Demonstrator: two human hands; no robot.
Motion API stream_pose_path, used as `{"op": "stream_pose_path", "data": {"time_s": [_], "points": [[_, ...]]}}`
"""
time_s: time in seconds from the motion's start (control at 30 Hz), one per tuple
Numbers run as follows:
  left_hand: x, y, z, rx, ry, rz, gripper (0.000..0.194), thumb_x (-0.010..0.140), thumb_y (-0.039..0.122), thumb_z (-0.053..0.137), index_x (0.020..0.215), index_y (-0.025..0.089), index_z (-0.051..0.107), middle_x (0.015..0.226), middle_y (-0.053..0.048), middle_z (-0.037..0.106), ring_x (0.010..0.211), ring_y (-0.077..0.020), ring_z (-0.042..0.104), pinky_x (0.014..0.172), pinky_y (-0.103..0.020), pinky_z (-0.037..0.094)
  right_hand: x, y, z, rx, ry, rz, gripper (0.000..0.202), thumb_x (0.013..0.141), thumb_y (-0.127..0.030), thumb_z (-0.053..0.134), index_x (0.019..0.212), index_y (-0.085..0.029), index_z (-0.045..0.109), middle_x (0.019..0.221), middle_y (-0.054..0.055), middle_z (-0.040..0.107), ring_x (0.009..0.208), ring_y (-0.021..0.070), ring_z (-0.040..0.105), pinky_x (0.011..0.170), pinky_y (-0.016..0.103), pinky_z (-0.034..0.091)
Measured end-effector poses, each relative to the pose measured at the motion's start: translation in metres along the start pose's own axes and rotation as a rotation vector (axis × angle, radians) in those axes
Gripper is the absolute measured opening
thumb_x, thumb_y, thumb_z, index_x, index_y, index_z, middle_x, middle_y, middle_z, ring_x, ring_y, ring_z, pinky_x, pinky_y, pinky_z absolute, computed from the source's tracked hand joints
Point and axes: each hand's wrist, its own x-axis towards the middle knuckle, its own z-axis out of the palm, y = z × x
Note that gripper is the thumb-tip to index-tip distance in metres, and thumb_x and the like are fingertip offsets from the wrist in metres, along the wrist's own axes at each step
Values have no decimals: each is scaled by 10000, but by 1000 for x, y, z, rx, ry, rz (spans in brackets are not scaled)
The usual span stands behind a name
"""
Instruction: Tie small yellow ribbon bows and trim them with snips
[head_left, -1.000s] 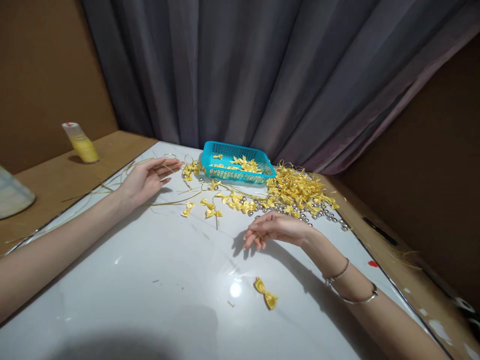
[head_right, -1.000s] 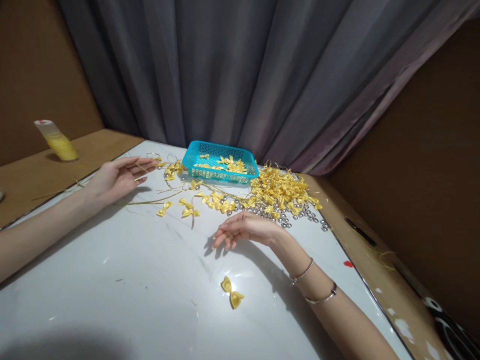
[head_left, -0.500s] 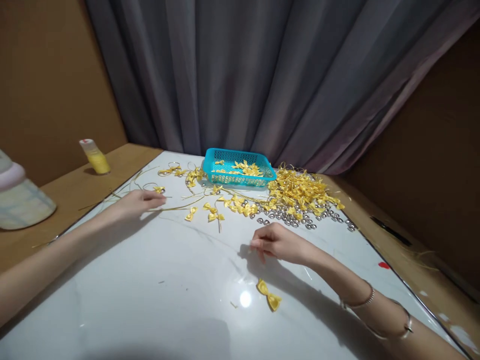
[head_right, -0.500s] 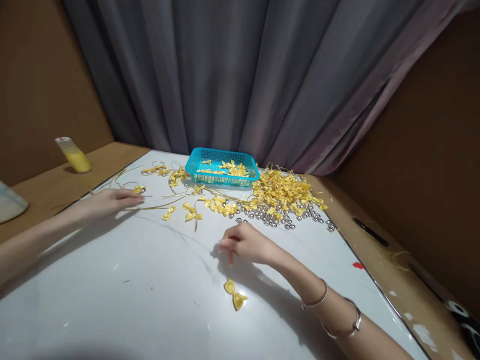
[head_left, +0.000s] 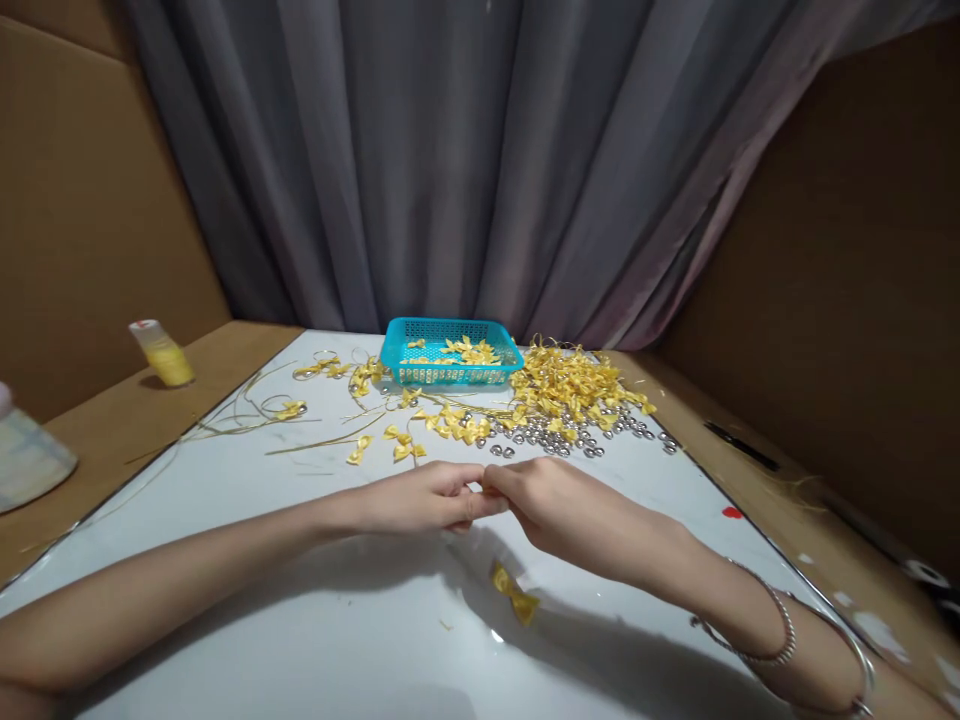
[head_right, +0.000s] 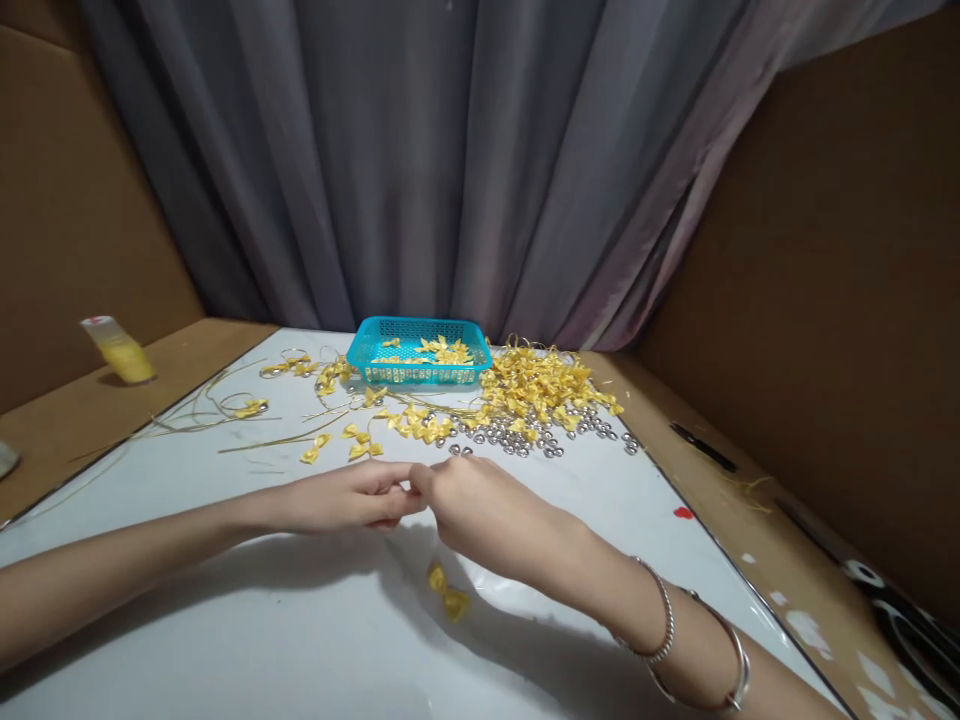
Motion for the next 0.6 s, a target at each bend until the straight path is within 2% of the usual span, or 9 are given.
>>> {"op": "stream_pose_path", "data": {"time_s": [0.13, 0.2, 0.27, 0.4, 0.53, 0.6], "points": [[21, -3, 10, 76, -4, 6, 200, 814, 427, 510, 851, 231, 525, 566, 25, 470, 523, -141, 418, 485, -255, 272, -28, 10, 15, -12, 42, 48, 383, 611, 78, 372, 891, -115, 550, 688, 52, 596, 511, 106, 403, 469, 236, 242], [29, -5, 15, 97, 29, 24, 237, 819, 459, 497, 826, 223, 480, 571, 27, 482, 518, -135, 400, 490, -248, 278, -38, 16, 21, -52, 82, 73, 372, 596, 81, 359, 850, -117, 544, 673, 43, 567, 510, 107, 376, 475, 238, 245], [35, -8, 19, 49, 51, 47, 271, 831, 486, 473, 810, 217, 446, 541, 49, 436, 487, -117, 340, 486, -239, 265, -43, 23, 27, -81, 127, 106, 351, 578, 88, 338, 776, -127, 532, 661, 38, 539, 514, 110, 362, 484, 241, 249], [45, -11, 24, -258, 62, 29, 304, 834, 505, 479, 776, 213, 415, 487, 90, 297, 446, -89, 205, 456, -227, 200, -43, 41, 43, -3, 248, 89, 358, 608, 92, 311, 801, -129, 516, 706, 61, 552, 579, 134, 430, 528, 244, 294], [52, -17, 26, -576, 193, -15, 244, 795, 417, 581, 790, 183, 512, 478, 97, 251, 430, -67, 132, 437, -225, 125, -35, 48, 62, 148, 434, 88, 237, 764, 16, 305, 758, -165, 459, 622, 26, 497, 531, 128, 399, 517, 241, 300], [54, -21, 29, -703, 266, -46, 212, 762, 364, 623, 782, 161, 564, 468, 101, 214, 429, -62, 100, 431, -232, 93, -32, 47, 68, 224, 487, 104, 203, 801, -30, 313, 718, -187, 413, 586, 2, 460, 498, 116, 369, 499, 232, 292]]}}
